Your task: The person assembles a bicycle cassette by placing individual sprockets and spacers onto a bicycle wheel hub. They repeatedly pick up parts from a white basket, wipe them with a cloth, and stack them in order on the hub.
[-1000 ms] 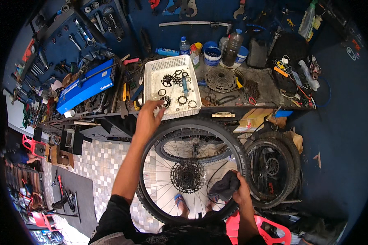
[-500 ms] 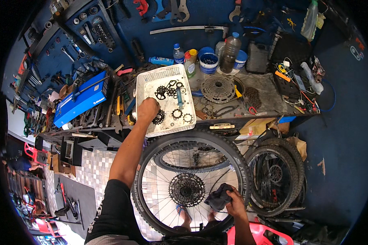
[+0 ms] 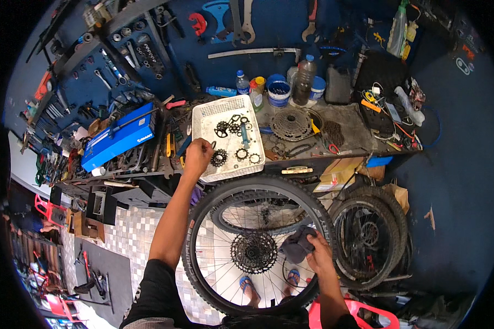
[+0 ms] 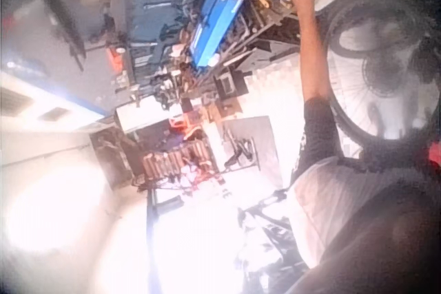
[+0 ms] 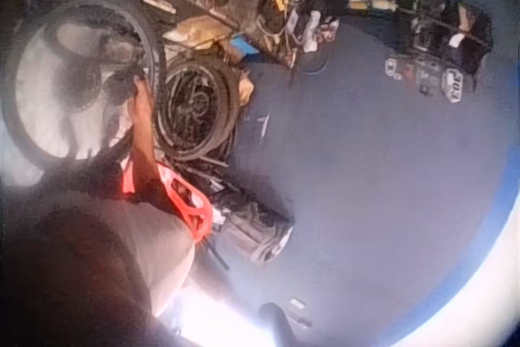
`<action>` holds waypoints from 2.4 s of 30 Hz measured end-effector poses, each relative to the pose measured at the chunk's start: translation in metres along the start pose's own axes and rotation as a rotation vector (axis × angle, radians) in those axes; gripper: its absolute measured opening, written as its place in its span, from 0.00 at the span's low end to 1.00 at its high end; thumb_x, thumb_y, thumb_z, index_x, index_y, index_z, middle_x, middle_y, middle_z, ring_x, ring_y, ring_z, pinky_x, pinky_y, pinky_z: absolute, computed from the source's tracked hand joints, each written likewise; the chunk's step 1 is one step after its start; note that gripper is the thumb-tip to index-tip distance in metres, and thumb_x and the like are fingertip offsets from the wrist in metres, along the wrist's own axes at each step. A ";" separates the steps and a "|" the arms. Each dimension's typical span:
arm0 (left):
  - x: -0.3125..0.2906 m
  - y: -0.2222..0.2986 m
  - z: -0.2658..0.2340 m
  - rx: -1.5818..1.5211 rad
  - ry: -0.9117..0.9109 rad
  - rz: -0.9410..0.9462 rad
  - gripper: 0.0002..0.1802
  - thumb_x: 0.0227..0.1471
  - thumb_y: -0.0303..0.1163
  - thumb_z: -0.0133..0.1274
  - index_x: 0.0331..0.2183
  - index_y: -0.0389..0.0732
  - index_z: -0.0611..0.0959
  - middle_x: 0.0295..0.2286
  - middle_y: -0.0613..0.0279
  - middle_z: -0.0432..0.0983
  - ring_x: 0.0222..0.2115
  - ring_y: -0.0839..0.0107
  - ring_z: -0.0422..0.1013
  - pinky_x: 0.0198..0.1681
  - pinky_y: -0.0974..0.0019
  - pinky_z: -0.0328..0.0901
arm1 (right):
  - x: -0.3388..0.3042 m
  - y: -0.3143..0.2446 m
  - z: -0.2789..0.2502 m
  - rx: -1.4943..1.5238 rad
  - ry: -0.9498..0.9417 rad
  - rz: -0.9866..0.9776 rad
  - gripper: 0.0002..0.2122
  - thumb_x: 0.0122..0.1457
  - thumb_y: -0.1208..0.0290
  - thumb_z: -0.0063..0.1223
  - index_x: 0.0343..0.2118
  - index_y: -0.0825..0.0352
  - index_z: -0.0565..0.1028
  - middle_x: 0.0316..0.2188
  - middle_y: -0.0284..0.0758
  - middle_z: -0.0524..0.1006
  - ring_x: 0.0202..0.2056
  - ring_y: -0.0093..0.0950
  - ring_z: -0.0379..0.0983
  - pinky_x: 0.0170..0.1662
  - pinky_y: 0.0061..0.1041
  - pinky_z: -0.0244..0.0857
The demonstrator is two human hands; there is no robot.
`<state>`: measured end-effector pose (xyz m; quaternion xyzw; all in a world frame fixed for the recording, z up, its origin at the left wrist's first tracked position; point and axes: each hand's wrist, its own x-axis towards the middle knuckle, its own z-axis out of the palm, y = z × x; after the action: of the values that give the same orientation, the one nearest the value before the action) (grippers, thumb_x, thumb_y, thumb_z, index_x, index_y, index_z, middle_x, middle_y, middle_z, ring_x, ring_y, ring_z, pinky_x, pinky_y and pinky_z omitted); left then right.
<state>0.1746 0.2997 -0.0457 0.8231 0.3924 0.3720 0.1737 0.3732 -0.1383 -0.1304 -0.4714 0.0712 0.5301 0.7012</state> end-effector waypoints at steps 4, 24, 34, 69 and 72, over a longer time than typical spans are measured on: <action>-0.001 -0.003 0.001 0.060 -0.291 -0.223 0.10 0.54 0.31 0.62 0.31 0.32 0.86 0.31 0.41 0.82 0.35 0.45 0.79 0.40 0.49 0.72 | -0.015 0.006 0.014 0.022 -0.165 -0.033 0.19 0.63 0.74 0.56 0.58 0.65 0.70 0.45 0.33 0.80 0.43 0.28 0.81 0.41 0.31 0.80; -0.015 0.004 -0.009 0.233 -0.446 -0.207 0.14 0.51 0.31 0.57 0.32 0.27 0.86 0.32 0.31 0.80 0.37 0.38 0.79 0.43 0.47 0.73 | -0.057 0.020 0.007 -0.005 -0.158 -0.059 0.15 0.64 0.76 0.56 0.53 0.65 0.73 0.43 0.33 0.81 0.41 0.24 0.81 0.40 0.22 0.78; -0.013 -0.002 -0.011 0.078 -0.321 -0.175 0.11 0.53 0.31 0.60 0.27 0.31 0.85 0.27 0.41 0.82 0.32 0.49 0.80 0.38 0.52 0.74 | -0.066 0.019 0.003 0.021 -0.195 -0.061 0.17 0.64 0.74 0.55 0.55 0.68 0.71 0.45 0.36 0.80 0.44 0.29 0.81 0.47 0.31 0.78; -0.217 0.183 -0.073 -1.170 0.010 -0.496 0.04 0.64 0.24 0.53 0.39 0.33 0.76 0.32 0.60 0.76 0.29 0.77 0.74 0.30 0.69 0.75 | -0.029 -0.035 0.187 0.134 -0.095 -0.479 0.27 0.71 0.46 0.45 0.52 0.70 0.75 0.51 0.39 0.78 0.52 0.37 0.76 0.54 0.41 0.71; -0.216 0.192 -0.065 -0.986 0.015 -0.361 0.03 0.65 0.24 0.52 0.39 0.34 0.75 0.31 0.62 0.75 0.30 0.80 0.72 0.32 0.74 0.70 | -0.056 -0.002 0.201 -0.513 -0.139 -0.957 0.22 0.69 0.50 0.50 0.50 0.68 0.76 0.48 0.41 0.80 0.49 0.37 0.78 0.51 0.39 0.71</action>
<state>0.1356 0.0104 0.0054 0.5601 0.3072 0.4828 0.5990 0.2708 -0.0283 0.0137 -0.5710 -0.3292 0.1824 0.7296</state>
